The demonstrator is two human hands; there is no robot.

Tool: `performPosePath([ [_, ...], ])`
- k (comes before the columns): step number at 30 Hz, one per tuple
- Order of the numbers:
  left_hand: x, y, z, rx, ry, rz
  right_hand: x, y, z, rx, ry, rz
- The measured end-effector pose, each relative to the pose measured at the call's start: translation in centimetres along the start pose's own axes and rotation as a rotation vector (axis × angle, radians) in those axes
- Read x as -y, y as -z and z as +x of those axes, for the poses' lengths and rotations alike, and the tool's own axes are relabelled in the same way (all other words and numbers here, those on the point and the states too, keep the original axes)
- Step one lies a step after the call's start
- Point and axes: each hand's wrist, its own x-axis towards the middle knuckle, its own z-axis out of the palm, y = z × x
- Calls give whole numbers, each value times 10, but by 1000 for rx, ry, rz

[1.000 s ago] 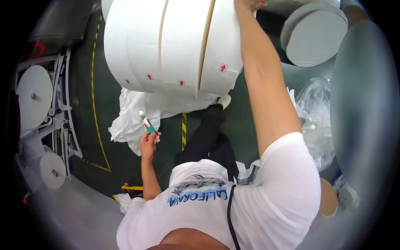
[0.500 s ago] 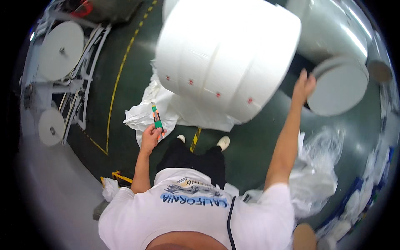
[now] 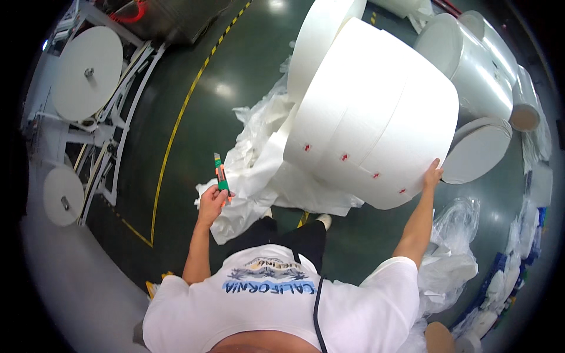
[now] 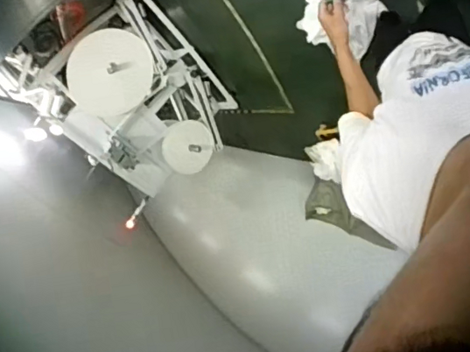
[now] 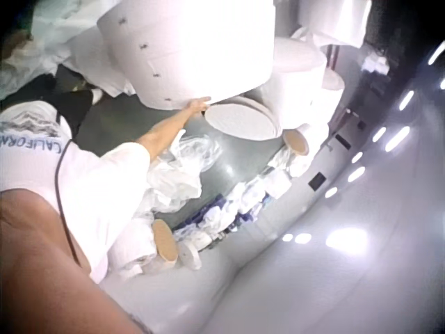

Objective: The person removes a white sheet from a machine, walks through a warehouse, and uses a utility knife to cut open plastic wrapping on large rolls. They then remove the plastic and cardboard, separate the rolls, and apply yellow tape to the edges of the white material.

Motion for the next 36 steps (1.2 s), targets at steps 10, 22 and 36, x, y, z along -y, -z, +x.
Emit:
performPosePath([
  [10, -103, 55, 68, -98, -83, -20, 53, -29, -32, -182, -173, -71],
  [22, -213, -32, 193, 458, -140, 42, 230, -63, -193, 82, 354, 601],
  [36, -223, -8, 265, 1777, -420, 678, 437, -110, -617, 75, -321, 1254],
])
